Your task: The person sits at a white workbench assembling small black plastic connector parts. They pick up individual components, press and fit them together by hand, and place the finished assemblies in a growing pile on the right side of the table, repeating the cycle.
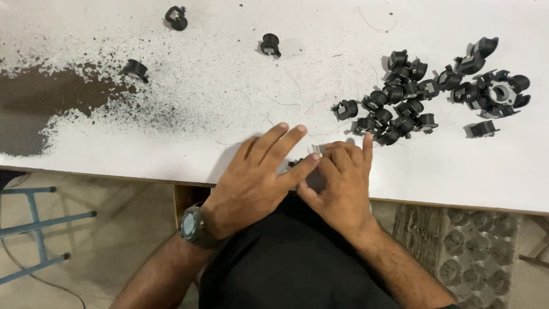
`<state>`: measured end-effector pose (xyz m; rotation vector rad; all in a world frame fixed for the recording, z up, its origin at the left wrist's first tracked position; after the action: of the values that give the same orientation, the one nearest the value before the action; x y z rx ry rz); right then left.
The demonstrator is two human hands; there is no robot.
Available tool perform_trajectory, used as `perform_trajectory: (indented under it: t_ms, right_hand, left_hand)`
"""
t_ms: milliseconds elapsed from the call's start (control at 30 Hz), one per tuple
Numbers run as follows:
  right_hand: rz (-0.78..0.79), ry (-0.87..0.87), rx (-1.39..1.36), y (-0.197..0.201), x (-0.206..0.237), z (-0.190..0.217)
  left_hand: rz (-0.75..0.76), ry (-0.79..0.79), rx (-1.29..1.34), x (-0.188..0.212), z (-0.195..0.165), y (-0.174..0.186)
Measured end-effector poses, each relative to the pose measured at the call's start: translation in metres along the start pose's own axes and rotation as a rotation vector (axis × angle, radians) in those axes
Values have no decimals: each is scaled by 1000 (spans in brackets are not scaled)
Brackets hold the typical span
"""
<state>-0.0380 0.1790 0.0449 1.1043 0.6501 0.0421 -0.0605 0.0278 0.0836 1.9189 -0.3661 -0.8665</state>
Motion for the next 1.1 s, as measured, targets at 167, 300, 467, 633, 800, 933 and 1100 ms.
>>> perform_trajectory:
  t_ms: [167, 300, 467, 633, 800, 933, 1100]
  right_hand:
    - [-2, -1, 15, 2, -4, 2]
    - [-8, 1, 17, 2, -1, 4]
    - [-41, 31, 20, 0, 6, 4]
    - [-200, 153, -132, 0, 29, 17]
    - [-191, 97, -204, -16, 35, 18]
    - [-174, 90, -188, -16, 31, 18]
    - [-147, 99, -243, -18, 27, 20]
  left_hand:
    - [-5, -60, -38, 12, 5, -20]
    - [-112, -18, -26, 29, 3, -26]
    - [-232, 121, 23, 45, 7, -35]
    - [-268, 231, 118, 47, 13, -44]
    - [-281, 279, 202, 51, 15, -43]
    - [-293, 255, 215, 52, 16, -43]
    - [-279, 95, 65, 50, 10, -43]
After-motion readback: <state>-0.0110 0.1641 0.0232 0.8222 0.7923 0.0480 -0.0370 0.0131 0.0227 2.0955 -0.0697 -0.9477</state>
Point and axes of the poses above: each hand's wrist, its own x-axis away from the middle knuckle, its own y-axis out of the back of the hand, z = x × y, the point moved 6 cm from there along -x, towards the middle knuckle, and after that the axes turned 9 degrees about y, right-handed, at the moved point
